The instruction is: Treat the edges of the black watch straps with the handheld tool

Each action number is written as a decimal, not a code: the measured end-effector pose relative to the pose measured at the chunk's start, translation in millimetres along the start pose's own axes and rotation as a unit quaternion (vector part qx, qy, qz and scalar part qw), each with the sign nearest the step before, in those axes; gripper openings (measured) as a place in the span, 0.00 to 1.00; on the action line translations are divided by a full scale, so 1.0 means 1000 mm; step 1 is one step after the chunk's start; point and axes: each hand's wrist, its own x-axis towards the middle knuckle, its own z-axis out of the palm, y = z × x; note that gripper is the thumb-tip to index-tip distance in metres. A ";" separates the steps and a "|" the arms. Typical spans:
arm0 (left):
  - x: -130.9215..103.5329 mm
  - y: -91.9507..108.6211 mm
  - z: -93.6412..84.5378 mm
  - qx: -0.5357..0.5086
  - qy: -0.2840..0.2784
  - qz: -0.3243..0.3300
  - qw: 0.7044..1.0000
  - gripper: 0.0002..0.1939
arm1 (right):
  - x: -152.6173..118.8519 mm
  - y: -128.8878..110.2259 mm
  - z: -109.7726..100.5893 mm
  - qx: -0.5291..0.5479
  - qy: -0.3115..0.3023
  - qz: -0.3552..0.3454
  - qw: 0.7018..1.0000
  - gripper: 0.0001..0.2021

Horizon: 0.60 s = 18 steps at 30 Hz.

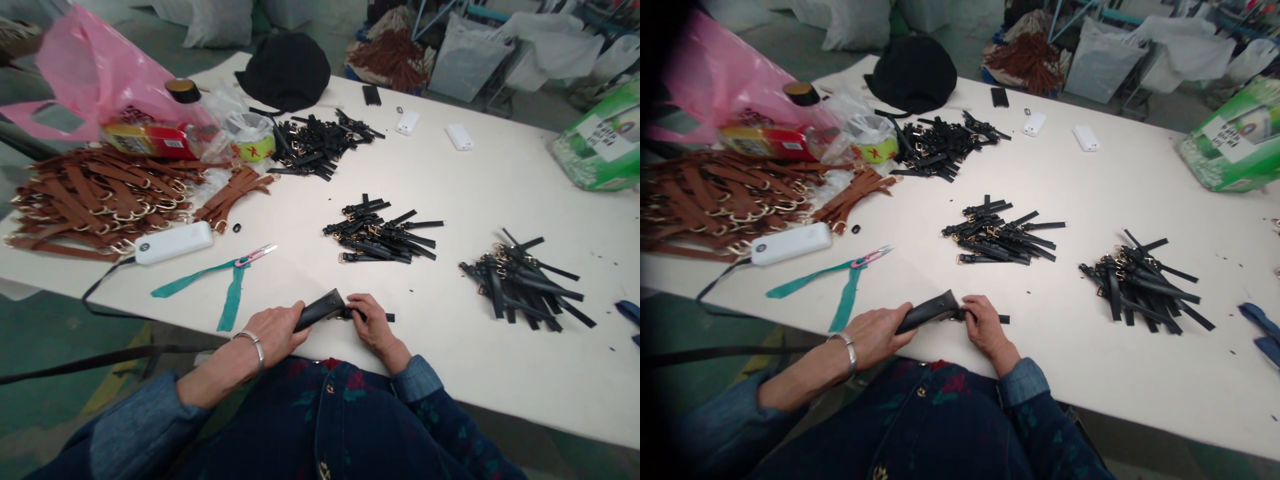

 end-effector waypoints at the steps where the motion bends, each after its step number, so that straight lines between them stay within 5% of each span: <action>1: 0.000 -0.003 0.000 -0.002 0.001 -0.008 1.000 0.17 | 0.001 -0.002 -0.002 -0.003 -0.013 -0.002 1.000 0.15; 13: -0.021 -0.025 -0.001 -0.036 0.018 -0.051 0.998 0.18 | 0.009 -0.019 -0.005 -0.049 -0.069 0.029 0.996 0.09; 18: -0.036 -0.037 -0.011 -0.051 0.031 -0.083 0.995 0.20 | 0.018 -0.041 0.005 0.038 -0.054 0.056 0.996 0.12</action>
